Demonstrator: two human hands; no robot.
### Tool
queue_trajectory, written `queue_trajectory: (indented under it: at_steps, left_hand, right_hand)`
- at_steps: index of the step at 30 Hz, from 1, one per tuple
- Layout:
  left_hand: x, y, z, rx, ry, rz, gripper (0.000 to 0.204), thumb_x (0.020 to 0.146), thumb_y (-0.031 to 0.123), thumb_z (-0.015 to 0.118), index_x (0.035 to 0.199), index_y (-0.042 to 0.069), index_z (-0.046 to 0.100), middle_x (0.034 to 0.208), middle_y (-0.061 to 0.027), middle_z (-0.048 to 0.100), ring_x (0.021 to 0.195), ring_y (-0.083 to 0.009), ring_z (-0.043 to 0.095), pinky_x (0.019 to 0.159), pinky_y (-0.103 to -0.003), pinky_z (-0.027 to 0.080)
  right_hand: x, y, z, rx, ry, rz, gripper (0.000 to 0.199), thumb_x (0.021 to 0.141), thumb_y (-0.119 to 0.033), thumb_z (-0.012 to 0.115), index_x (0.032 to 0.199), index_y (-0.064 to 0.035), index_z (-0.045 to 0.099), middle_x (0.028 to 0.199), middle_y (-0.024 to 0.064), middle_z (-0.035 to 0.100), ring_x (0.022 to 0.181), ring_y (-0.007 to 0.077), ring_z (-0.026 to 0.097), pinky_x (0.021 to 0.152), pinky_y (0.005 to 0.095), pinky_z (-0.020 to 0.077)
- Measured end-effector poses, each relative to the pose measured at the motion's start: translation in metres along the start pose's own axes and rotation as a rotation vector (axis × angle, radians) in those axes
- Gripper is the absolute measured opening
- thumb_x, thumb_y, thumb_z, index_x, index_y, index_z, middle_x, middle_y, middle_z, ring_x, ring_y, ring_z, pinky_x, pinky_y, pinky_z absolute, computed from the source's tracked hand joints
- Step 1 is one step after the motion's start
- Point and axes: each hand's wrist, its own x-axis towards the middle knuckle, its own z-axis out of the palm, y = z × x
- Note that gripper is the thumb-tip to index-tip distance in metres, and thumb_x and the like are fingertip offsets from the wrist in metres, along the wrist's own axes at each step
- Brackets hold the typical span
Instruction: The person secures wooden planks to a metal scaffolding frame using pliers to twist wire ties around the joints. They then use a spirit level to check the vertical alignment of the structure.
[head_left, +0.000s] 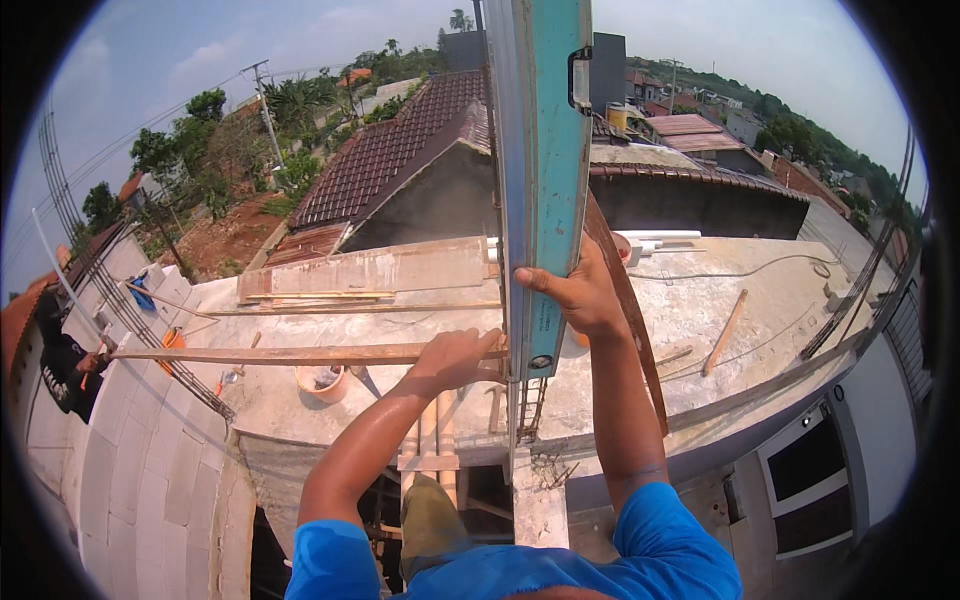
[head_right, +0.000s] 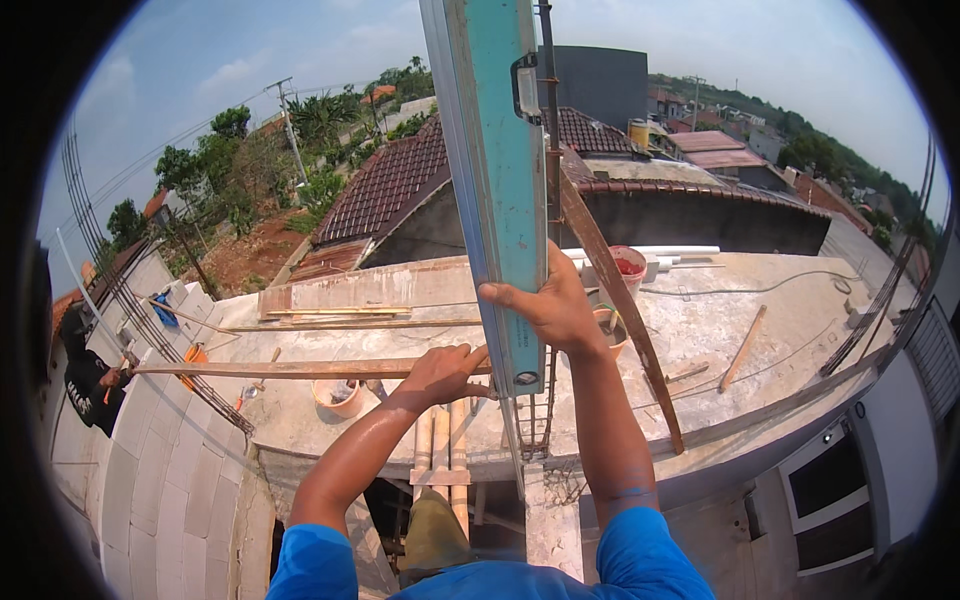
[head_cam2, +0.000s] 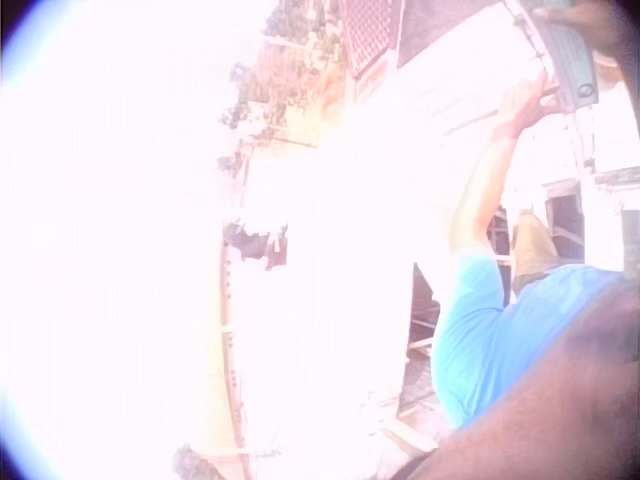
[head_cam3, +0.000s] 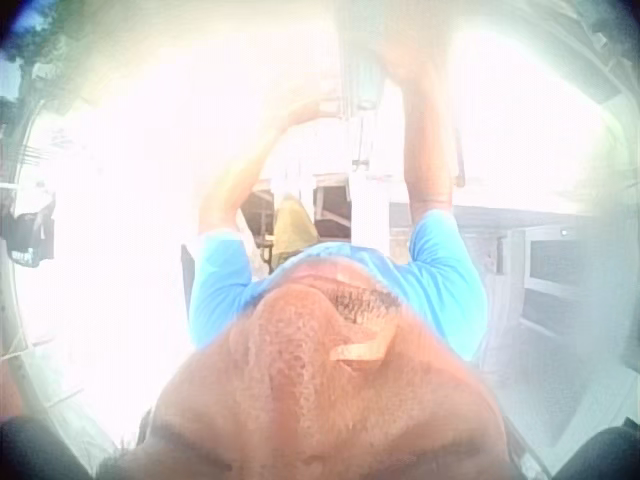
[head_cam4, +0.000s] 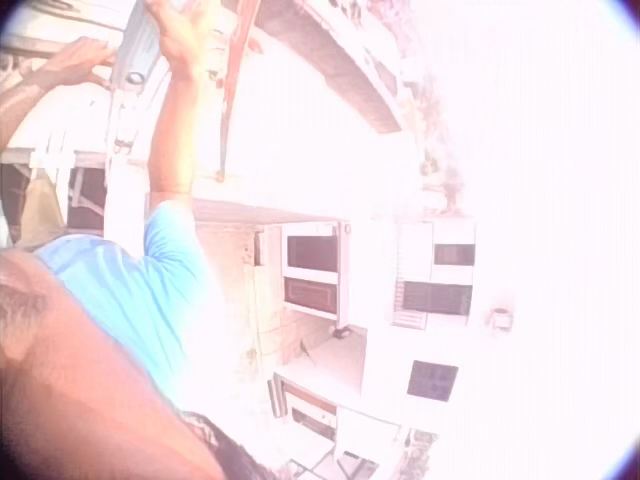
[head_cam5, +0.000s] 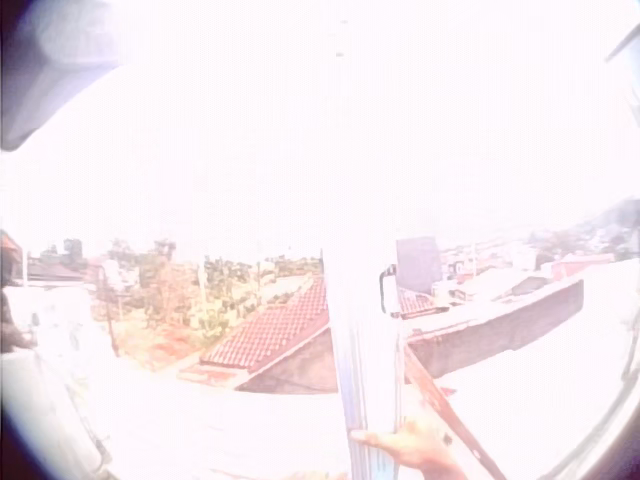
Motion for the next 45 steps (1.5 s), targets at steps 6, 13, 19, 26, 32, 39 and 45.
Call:
queue_trajectory:
  at_steps: [6,13,19,26,32,39,45]
  left_hand:
    - [-0.003,0.004,0.0,0.028,-0.009,0.033,0.08,0.09,0.068,0.071,0.147,0.013,0.054,0.103,-0.0204,0.071,0.097,-0.0421,0.072,0.082,-0.052,0.057]
    - [-0.003,0.001,0.008,0.031,-0.011,0.053,0.083,0.09,0.07,0.069,0.15,0.015,0.052,0.106,-0.0211,0.072,0.098,-0.043,0.072,0.083,-0.054,0.058]
    - [-0.001,-0.004,0.014,0.036,0.018,0.06,0.088,0.09,0.072,0.068,0.154,0.015,0.049,0.106,-0.0211,0.072,0.099,-0.0433,0.072,0.084,-0.053,0.058]
    - [0.0,0.003,0.008,0.045,-0.042,0.028,0.091,0.089,0.075,0.068,0.156,0.017,0.047,0.108,-0.0208,0.072,0.099,-0.0434,0.072,0.084,-0.053,0.058]
    - [-0.001,0.001,0.008,0.044,-0.045,0.033,0.091,0.089,0.074,0.069,0.158,0.018,0.045,0.109,-0.0202,0.072,0.1,-0.0427,0.072,0.085,-0.052,0.058]
    - [-0.002,0.001,0.009,0.043,-0.012,0.054,0.09,0.09,0.071,0.071,0.159,0.021,0.043,0.107,-0.0193,0.071,0.099,-0.0415,0.072,0.084,-0.052,0.058]
    - [-0.001,-0.002,0.012,0.067,-0.035,0.054,0.091,0.091,0.072,0.069,0.161,0.02,0.041,0.109,-0.0196,0.07,0.101,-0.0414,0.071,0.086,-0.052,0.057]
  right_hand:
    - [-0.005,0.005,-0.005,0.034,-0.018,0.033,0.07,0.085,-0.021,0.092,0.141,0.0011,0.056,0.12,0.0106,0.07,0.107,0.0178,0.069,0.092,0.035,0.0597]
    - [-0.005,-0.002,-0.004,0.034,-0.021,-0.012,0.062,0.086,-0.019,0.091,0.136,-0.0006,0.059,0.118,0.0067,0.069,0.106,0.0163,0.067,0.093,0.0345,0.0577]
    - [-0.004,-0.006,-0.004,0.023,-0.049,-0.036,0.06,0.087,-0.019,0.091,0.134,-0.0006,0.06,0.115,0.0053,0.069,0.105,0.0148,0.067,0.093,0.0336,0.0574]
    - [-0.004,-0.002,-0.008,0.016,-0.045,-0.039,0.061,0.087,-0.022,0.092,0.134,-0.0006,0.06,0.114,0.0051,0.069,0.103,0.0144,0.067,0.092,0.0331,0.0579]
    - [-0.004,0.001,-0.01,0.026,-0.057,-0.021,0.069,0.086,-0.027,0.093,0.138,0.0012,0.059,0.121,0.0096,0.071,0.109,0.0171,0.069,0.096,0.0353,0.0583]
    - [-0.004,0.0,-0.01,0.022,-0.052,-0.032,0.071,0.086,-0.029,0.093,0.141,-0.0003,0.058,0.122,0.0098,0.071,0.111,0.0177,0.068,0.097,0.0355,0.0583]
    - [-0.004,0.004,-0.013,-0.003,-0.057,-0.02,0.075,0.086,-0.03,0.093,0.145,-0.0001,0.056,0.125,0.011,0.071,0.114,0.0185,0.068,0.099,0.036,0.0579]
